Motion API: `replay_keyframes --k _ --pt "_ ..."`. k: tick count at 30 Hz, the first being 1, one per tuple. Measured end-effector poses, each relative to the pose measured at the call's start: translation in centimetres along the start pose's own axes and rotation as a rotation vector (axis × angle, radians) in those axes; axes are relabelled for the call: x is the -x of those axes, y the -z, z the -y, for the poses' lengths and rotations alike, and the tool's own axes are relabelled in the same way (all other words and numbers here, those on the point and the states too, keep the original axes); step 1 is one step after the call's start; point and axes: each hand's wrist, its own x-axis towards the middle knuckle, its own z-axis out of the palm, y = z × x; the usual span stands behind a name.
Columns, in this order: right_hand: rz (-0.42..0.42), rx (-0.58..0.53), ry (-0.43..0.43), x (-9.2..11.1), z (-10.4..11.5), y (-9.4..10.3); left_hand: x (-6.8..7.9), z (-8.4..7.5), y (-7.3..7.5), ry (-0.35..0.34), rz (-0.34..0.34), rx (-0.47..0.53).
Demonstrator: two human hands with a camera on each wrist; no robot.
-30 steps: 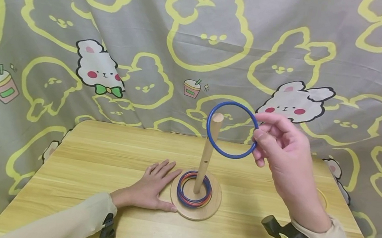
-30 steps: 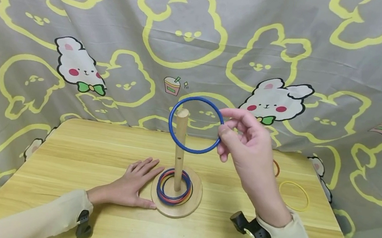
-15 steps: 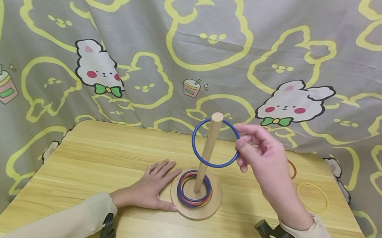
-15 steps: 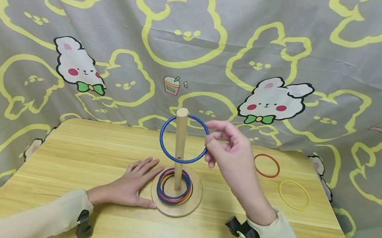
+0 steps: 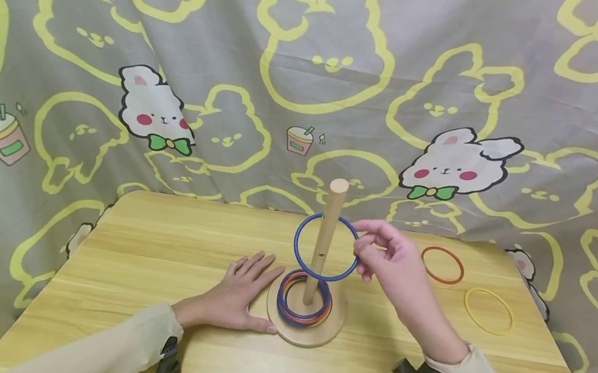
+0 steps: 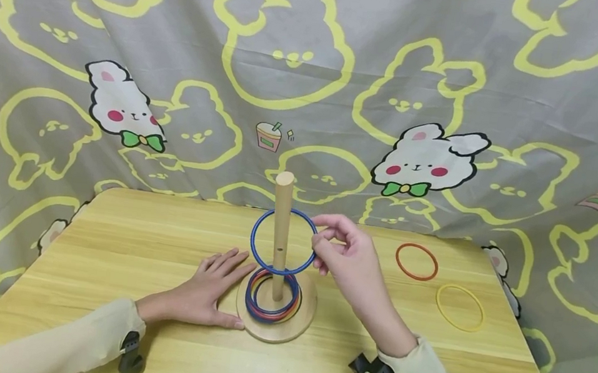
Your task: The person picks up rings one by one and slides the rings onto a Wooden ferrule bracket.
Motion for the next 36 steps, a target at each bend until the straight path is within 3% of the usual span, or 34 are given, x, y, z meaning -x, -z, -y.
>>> replay_keyframes --k 8,16,28,36 --pt "0.017 0.016 -0.09 0.1 -3.0 -0.2 0.1 -0.3 0.1 0.007 0.01 -0.01" --pt "0.031 0.042 -0.155 0.3 -4.6 -0.1 0.1 -0.5 0.4 0.01 0.009 -0.015" --pt "0.077 0.071 -0.162 0.9 -7.6 -0.7 0.0 -0.6 0.4 -0.001 -0.011 0.001" --pt "0.121 0.074 -0.159 1.0 -8.9 -1.3 0.0 -0.4 0.4 0.025 0.031 -0.044"
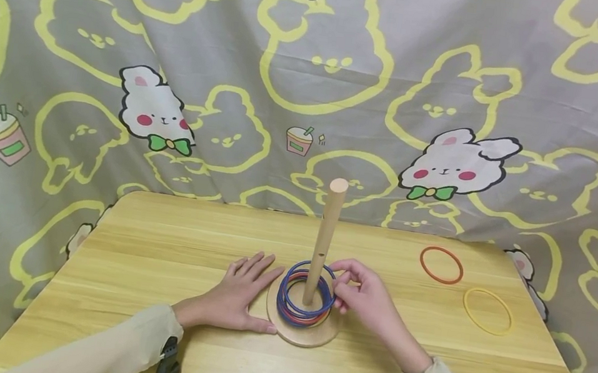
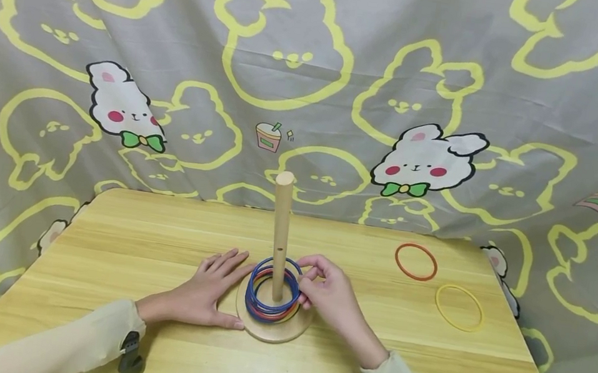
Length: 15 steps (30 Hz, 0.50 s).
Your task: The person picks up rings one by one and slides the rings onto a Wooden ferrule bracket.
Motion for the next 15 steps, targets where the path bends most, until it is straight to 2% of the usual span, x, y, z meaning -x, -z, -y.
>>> replay_keyframes --k 5,15 --pt "0.008 0.025 0.003 -0.1 -0.8 -0.3 -0.1 -0.2 0.2 0.019 0.03 -0.003" --pt "-0.024 0.101 -0.031 -0.2 -1.6 -0.6 -0.1 -0.2 0.2 0.021 0.035 0.005"
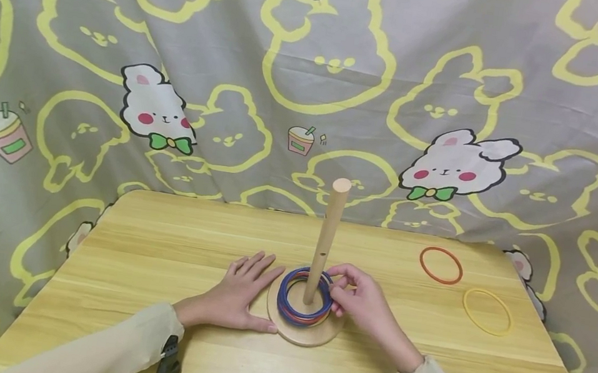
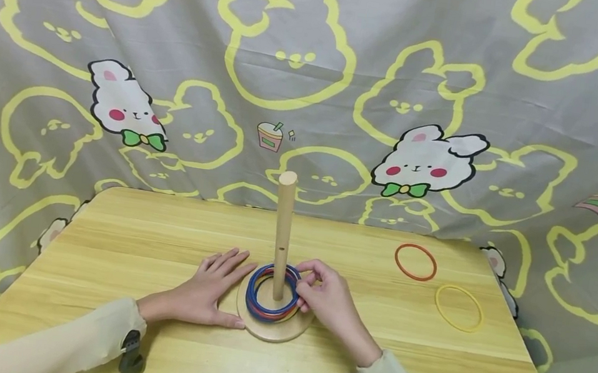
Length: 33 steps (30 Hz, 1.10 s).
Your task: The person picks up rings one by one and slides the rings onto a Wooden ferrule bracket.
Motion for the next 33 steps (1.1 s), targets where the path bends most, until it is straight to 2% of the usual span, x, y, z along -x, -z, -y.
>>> replay_keyframes --k 16,23,28,33 --pt "-0.013 0.061 -0.025 -0.5 -1.1 -0.1 0.2 0.0 0.2 0.002 0.003 -0.003" --pt "-0.074 0.102 -0.001 0.1 -1.7 1.2 0.1 0.0 0.2 0.0 -0.001 0.006" --pt "-0.103 0.041 0.026 0.8 -2.9 2.3 0.1 0.0 0.0 0.004 0.012 0.002" --pt "-0.117 0.005 0.063 1.5 -3.1 3.5 0.2 0.1 0.0 0.004 0.012 -0.007"
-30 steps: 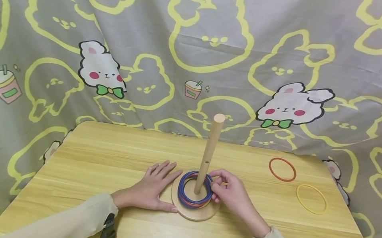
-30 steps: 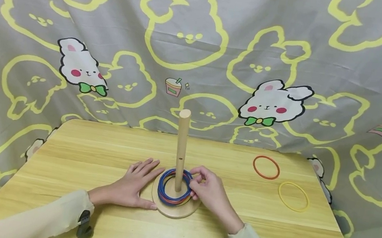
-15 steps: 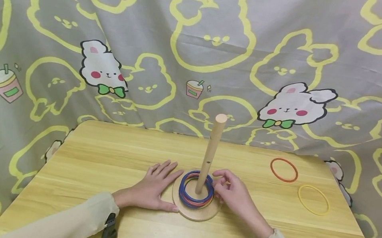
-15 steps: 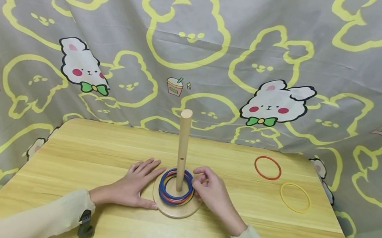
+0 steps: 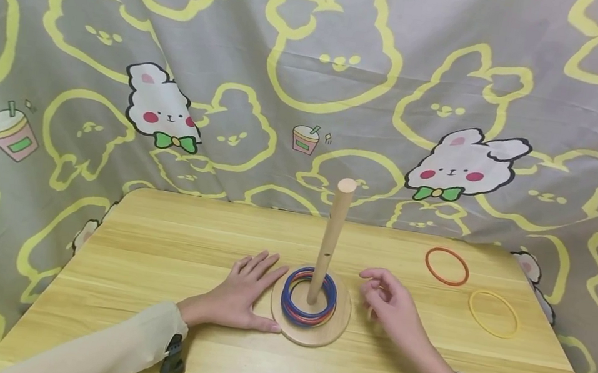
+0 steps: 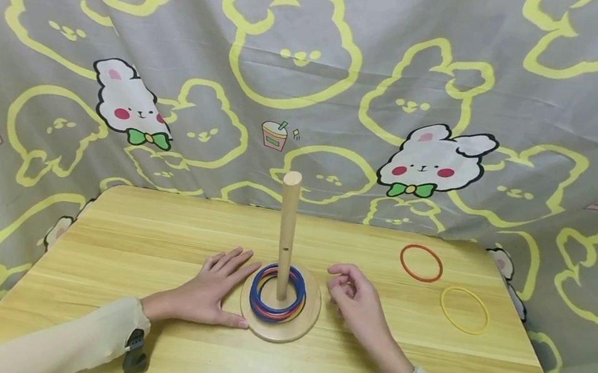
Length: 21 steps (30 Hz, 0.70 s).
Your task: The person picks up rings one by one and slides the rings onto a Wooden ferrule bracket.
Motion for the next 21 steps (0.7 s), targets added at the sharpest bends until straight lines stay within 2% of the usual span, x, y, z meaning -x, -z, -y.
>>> replay_keyframes --k 7,13,21 --pt "-0.025 0.039 0.019 0.4 0.3 2.8 -0.1 -0.1 0.0 -0.005 -0.006 0.005" --pt "-0.092 0.094 0.024 0.7 0.4 5.8 0.0 0.0 0.0 0.007 0.012 0.011" --pt "-0.152 0.124 0.02 1.5 -1.3 9.8 0.0 0.1 0.0 -0.017 -0.02 0.029"
